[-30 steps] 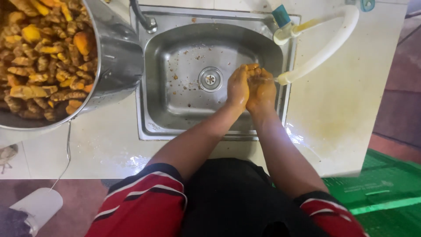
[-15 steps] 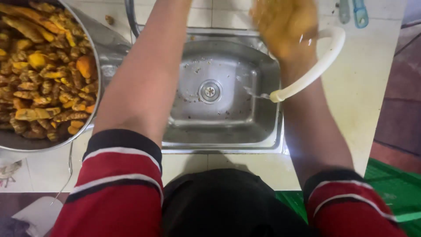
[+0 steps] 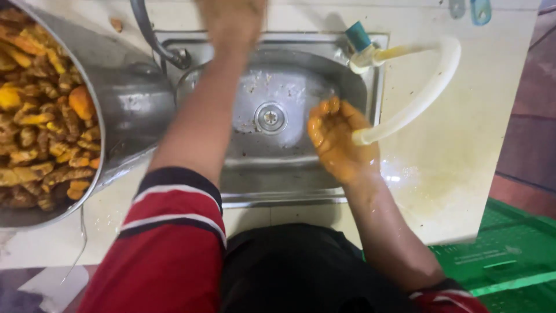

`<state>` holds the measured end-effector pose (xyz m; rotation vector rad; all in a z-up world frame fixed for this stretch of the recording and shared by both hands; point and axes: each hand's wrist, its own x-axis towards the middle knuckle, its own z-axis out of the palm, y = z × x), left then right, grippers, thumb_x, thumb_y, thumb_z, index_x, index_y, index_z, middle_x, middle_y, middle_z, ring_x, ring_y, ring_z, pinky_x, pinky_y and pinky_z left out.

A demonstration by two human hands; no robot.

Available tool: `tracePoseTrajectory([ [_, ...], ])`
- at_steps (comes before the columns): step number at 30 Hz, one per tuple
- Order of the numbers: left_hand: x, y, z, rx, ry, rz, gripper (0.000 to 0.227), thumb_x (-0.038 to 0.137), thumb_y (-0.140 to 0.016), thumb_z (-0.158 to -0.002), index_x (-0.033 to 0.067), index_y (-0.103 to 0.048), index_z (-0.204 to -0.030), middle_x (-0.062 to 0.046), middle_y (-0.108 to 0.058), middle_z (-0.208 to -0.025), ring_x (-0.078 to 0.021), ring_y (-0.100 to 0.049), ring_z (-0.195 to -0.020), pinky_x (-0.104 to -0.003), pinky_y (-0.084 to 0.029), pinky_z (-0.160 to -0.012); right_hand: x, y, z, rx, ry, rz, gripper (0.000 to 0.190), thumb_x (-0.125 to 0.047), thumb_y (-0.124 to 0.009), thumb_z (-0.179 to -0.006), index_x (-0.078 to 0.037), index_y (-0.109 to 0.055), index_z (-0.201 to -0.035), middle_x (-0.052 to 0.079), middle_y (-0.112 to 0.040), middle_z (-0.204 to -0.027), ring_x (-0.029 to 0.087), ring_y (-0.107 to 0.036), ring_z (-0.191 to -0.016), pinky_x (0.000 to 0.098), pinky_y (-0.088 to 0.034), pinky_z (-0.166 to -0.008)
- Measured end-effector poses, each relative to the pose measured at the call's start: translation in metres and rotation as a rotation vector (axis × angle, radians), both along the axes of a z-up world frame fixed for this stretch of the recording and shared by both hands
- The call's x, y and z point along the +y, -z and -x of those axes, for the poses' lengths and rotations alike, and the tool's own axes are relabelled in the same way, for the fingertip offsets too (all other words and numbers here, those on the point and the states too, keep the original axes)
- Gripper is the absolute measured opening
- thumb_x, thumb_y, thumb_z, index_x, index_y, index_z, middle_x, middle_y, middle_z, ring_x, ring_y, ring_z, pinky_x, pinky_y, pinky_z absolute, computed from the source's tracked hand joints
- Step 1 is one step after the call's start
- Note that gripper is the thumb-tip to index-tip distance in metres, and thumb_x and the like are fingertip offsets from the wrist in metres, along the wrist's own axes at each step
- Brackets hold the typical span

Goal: Washing turmeric roots in a sink and transferring them to a large pot

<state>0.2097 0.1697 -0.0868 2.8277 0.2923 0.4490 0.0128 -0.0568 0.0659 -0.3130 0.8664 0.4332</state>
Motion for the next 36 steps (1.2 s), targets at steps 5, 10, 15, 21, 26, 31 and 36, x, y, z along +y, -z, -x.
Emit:
tracePoseTrajectory([
  [5, -0.067, -0.016, 0.095, 0.183, 0.385, -0.057, 0.093, 0.061, -0.071, -0.114, 0.0038, -0.015, -0.162, -0.016, -0.02, -0.172, -0.0357, -0.018, -0.161, -0.057, -0.019, -0.133, 0.002, -0.039, -0.024, -0.364, -0.078, 0.053, 0.037, -0.019, -0.065, -0.096, -0.001, -0.068, -0.128, 0.018, -0.069, -0.131, 0.033, -0.065, -0.124, 0.0466, -0.053, -0.111],
  [10, -0.089, -0.039, 0.158, 0.082, 0.723, 0.274, 0.064, 0.01, -0.073, -0.106, -0.0046, -0.037, -0.156, -0.011, -0.024, -0.166, -0.0331, -0.01, -0.157, -0.059, -0.015, -0.132, 0.001, -0.043, -0.032, -0.379, -0.204, 0.281, 0.037, -0.03, -0.07, -0.084, -0.014, -0.07, -0.117, 0.005, -0.063, -0.135, 0.028, -0.056, -0.135, 0.041, -0.046, -0.109],
  [15, -0.101, -0.015, 0.149, 0.091, 0.514, 0.39, 0.061, -0.001, -0.053, -0.107, 0.0001, -0.023, -0.16, -0.021, -0.025, -0.169, -0.0396, -0.022, -0.16, -0.053, -0.019, -0.136, 0.006, -0.025, -0.014, -0.142, -0.143, 0.498, 0.034, -0.028, -0.06, -0.088, -0.012, -0.066, -0.118, 0.008, -0.067, -0.123, 0.031, -0.061, -0.125, 0.0464, -0.045, -0.11],
  [21, -0.163, 0.026, 0.179, 0.768, -0.199, 1.885, 0.031, 0.039, -0.062, -0.093, 0.0102, -0.07, -0.086, -0.017, -0.072, -0.079, -0.0356, -0.076, -0.058, -0.043, -0.068, -0.053, -0.047, 0.058, 0.035, -0.229, -0.122, 0.642, 0.037, -0.025, -0.062, -0.097, -0.01, -0.059, -0.131, 0.013, -0.06, -0.127, 0.033, -0.063, -0.122, 0.0482, -0.05, -0.106],
  [26, -0.221, 0.123, 0.19, 0.724, -0.499, 2.406, 0.013, 0.022, -0.07, -0.093, 0.0091, -0.071, -0.096, -0.012, -0.072, -0.092, -0.033, -0.075, -0.083, -0.049, -0.065, -0.079, -0.063, 0.04, 0.046, -0.131, -0.035, 0.846, 0.01, -0.015, -0.058, -0.094, -0.008, -0.065, -0.094, 0.009, -0.062, -0.087, 0.029, -0.068, -0.09, 0.0448, -0.055, -0.085],
  [31, -0.199, -0.057, 0.146, 0.57, -0.296, 2.452, 0.042, 0.03, -0.063, -0.095, 0.0126, -0.064, -0.133, -0.005, -0.061, -0.137, -0.0279, -0.054, -0.133, -0.043, -0.047, -0.109, -0.064, 0.009, 0.05, -0.072, 0.026, 0.763, 0.015, -0.02, -0.065, -0.089, -0.011, -0.069, -0.101, 0.0, -0.061, -0.085, 0.018, -0.063, -0.082, 0.034, -0.053, -0.075],
  [36, -0.205, -0.11, 0.118, 0.479, -0.164, 2.465, 0.042, 0.026, -0.056, -0.096, 0.0016, -0.06, -0.13, -0.011, -0.052, -0.156, -0.0287, -0.048, -0.144, -0.046, -0.042, -0.112, -0.05, 0.0, 0.052, -0.003, 0.085, 0.678, 0.017, -0.017, -0.067, -0.09, -0.005, -0.072, -0.101, 0.009, -0.065, -0.076, 0.023, -0.062, -0.066, 0.0348, -0.053, -0.066],
])
